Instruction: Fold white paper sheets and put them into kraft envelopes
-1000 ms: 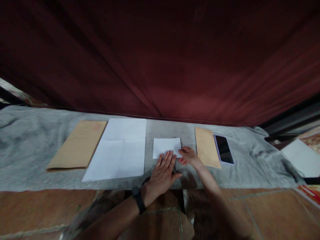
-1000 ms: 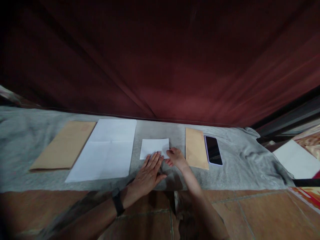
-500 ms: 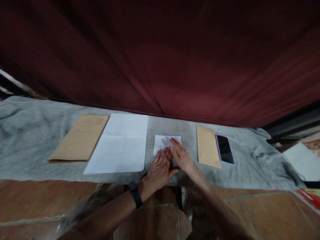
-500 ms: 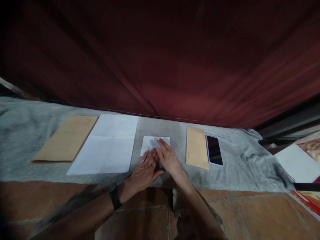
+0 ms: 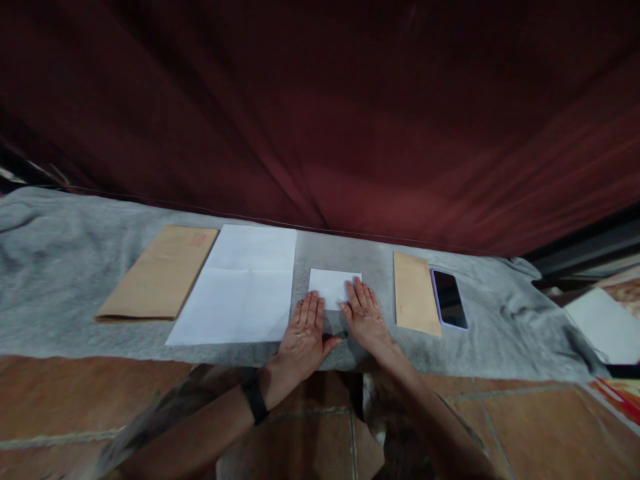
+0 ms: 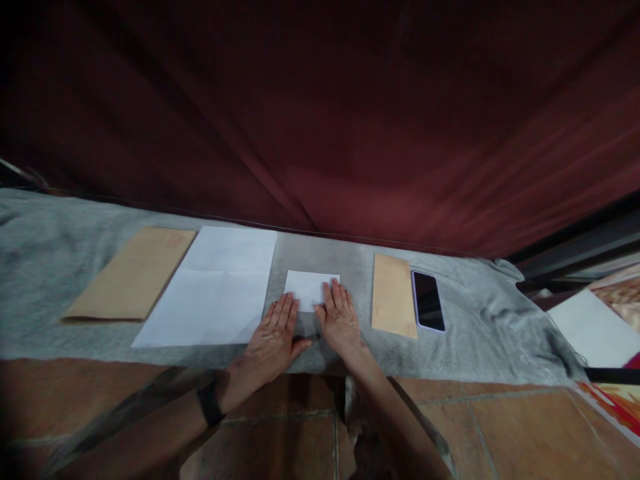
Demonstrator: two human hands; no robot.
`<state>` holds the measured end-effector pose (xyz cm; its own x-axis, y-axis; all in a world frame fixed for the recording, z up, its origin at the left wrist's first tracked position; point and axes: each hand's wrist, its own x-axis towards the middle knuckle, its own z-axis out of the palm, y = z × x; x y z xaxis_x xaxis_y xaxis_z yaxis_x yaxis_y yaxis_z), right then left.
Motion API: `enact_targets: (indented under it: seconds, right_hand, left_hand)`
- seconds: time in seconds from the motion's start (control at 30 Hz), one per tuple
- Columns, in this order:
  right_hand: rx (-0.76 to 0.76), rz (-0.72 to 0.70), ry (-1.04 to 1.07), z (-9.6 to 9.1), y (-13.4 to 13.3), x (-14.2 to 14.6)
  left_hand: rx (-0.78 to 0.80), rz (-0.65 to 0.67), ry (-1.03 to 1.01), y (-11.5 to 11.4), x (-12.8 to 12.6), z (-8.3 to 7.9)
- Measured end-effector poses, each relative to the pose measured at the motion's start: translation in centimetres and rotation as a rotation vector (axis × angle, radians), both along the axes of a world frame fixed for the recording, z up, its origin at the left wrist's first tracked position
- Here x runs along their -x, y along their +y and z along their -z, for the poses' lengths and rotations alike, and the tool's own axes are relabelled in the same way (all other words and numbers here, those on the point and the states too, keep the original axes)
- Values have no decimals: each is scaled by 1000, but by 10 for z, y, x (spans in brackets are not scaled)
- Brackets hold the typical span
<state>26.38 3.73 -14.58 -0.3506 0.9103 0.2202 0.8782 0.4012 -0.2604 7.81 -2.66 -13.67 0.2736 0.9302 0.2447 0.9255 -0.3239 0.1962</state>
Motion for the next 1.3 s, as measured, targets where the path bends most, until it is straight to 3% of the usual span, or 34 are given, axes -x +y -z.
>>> enact_targets:
  seconds: [0.2,0.47,0.8,0.97,1.3]
  right_hand:
    - [12,18,56,1,0,2]
    - [113,6,86,-10,12,-8]
    - [86,51,71,-18,16,-4]
    - [102,-13,64,-20,23,1]
    - [-58,37,-32,-4,17,3]
  left_hand:
    - [3,-9,-64,23,-7,-14]
    - [21,38,-54,50,-24,-7]
    - [50,52,-11,64,-28,-10]
    - [38,43,17,71,-30,-7]
    - [25,-13,83,70,-25,-2]
